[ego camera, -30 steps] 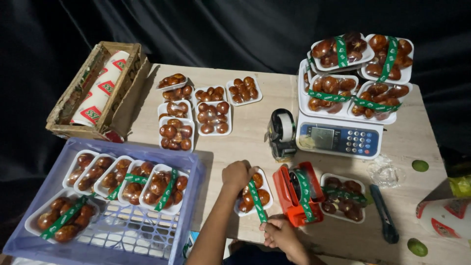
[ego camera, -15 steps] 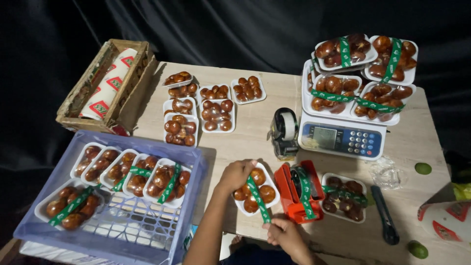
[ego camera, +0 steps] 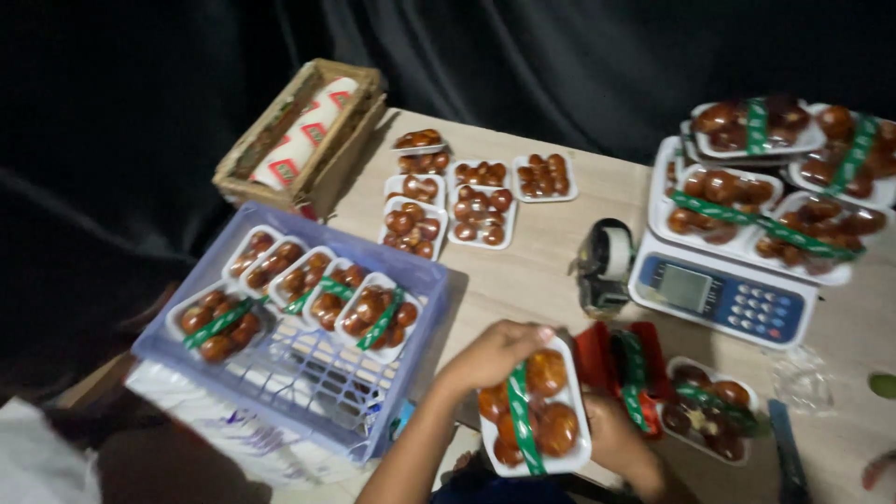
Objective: Packaging small food items into trays and sealing them with green tape using a manual dispenser.
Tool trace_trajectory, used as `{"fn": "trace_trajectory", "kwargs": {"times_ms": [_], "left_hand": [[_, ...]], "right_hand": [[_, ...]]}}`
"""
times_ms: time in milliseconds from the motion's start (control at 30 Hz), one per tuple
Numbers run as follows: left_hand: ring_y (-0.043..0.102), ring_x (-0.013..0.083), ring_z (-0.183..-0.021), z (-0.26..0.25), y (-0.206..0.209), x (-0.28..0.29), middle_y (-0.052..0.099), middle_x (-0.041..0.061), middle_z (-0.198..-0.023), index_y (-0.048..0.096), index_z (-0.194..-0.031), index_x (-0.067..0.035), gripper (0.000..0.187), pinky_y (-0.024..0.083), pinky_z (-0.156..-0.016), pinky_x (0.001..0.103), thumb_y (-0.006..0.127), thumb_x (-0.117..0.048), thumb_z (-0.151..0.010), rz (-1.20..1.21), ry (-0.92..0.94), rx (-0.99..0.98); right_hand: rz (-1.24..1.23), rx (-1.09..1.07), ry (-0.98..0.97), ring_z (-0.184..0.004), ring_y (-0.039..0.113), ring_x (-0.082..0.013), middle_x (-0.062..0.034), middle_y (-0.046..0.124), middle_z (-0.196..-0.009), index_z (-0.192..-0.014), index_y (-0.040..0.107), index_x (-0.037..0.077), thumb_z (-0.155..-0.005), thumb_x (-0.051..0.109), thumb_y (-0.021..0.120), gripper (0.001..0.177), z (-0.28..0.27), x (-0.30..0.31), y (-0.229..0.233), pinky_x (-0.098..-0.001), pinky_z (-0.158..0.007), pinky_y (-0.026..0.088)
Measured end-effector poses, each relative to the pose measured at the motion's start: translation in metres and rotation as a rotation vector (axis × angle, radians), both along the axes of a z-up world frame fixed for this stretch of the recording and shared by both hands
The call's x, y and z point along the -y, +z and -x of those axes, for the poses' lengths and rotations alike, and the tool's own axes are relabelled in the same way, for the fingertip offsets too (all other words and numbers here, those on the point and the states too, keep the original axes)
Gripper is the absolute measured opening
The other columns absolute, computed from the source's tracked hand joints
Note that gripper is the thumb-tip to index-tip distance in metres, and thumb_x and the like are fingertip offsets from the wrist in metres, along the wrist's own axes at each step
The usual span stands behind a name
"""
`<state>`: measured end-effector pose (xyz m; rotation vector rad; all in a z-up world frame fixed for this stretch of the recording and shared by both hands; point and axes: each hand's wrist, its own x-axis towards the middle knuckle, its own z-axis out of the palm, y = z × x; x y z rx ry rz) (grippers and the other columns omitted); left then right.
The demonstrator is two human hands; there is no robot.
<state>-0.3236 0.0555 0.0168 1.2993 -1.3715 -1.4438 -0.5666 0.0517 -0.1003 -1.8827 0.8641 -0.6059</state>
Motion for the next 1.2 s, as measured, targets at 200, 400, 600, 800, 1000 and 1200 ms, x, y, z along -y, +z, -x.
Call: {"fn": "trace_trajectory", "kwargs": {"times_ms": [200, 400, 600, 800, 1000, 1200], "left_hand": [[0.069, 0.0128, -0.114, -0.03, 0.001, -0.041, 0.076, 0.006, -0.121, 0.078, -0.113, -0.011, 0.039, 0.05, -0.106, 0.029, 0.054, -0.04, -0.102, 0.075, 0.209, -0.054], [0.045, 0.0152, -0.062, -0.173, 0.053, -0.117, 0.044, -0.001, -0.059, 0.043, -0.061, -0.017, 0.055, 0.037, -0.062, 0.044, 0.045, -0.046, -0.108, 0.092, 1.099, 0.633], [0.068, 0.0518, -0.09, -0.302, 0.004, -0.133, 0.07, 0.026, -0.099, 0.073, -0.111, -0.019, 0.052, 0.05, -0.072, 0.062, 0.037, -0.057, -0.107, -0.142, 1.32, 1.173], [0.074, 0.0455, -0.098, -0.364, -0.053, -0.113, 0.068, 0.018, -0.105, 0.071, -0.122, -0.016, 0.052, 0.058, -0.085, 0.059, 0.049, -0.06, -0.105, -0.416, 1.168, 1.32], [0.069, 0.0444, -0.112, -0.368, -0.061, -0.108, 0.072, 0.024, -0.119, 0.073, -0.118, -0.006, 0.059, 0.052, -0.094, 0.054, 0.041, -0.055, -0.106, -0.584, 1.028, 1.182], [0.071, 0.0331, -0.094, -0.371, -0.053, -0.04, 0.074, 0.013, -0.095, 0.075, -0.096, -0.014, 0.021, 0.059, -0.075, 0.045, 0.054, -0.016, -0.096, -0.2, 1.109, 1.675]], "right_hand": [[0.441, -0.231, 0.068, -0.073, 0.065, -0.0261, -0.0056, 0.065, -0.084, -0.084, 0.06, 0.017, -0.086, 0.022, 0.057, 0.006, -0.026, 0.025, -0.015, -0.0412, -0.068, 0.049], [-0.074, -0.135, -0.109, -0.074, 0.071, -0.0064, 0.0057, 0.081, -0.074, -0.076, 0.08, 0.015, -0.081, 0.022, 0.08, 0.009, -0.031, 0.003, 0.017, -0.0216, -0.071, 0.051], [-0.138, -0.181, -0.082, -0.081, 0.076, -0.0106, 0.0008, 0.083, -0.078, -0.083, 0.087, 0.014, -0.086, 0.024, 0.076, 0.015, -0.017, 0.006, -0.014, -0.02, -0.084, 0.049], [-0.304, -0.162, -0.307, -0.082, 0.079, -0.0176, -0.0094, 0.087, -0.087, -0.1, 0.088, 0.007, -0.086, 0.011, 0.079, 0.016, 0.028, -0.039, -0.076, -0.0237, -0.076, 0.051], [-0.302, -0.255, -0.529, -0.067, 0.069, -0.0216, -0.0141, 0.087, -0.075, -0.097, 0.092, 0.011, -0.09, 0.02, 0.077, 0.018, -0.017, -0.025, 0.03, -0.029, -0.067, 0.05], [-0.268, -0.332, -0.594, -0.066, 0.071, -0.0136, -0.0021, 0.083, -0.068, -0.077, 0.093, 0.011, -0.086, 0.025, 0.075, 0.024, -0.019, -0.032, 0.053, -0.0212, -0.067, 0.044]]}}
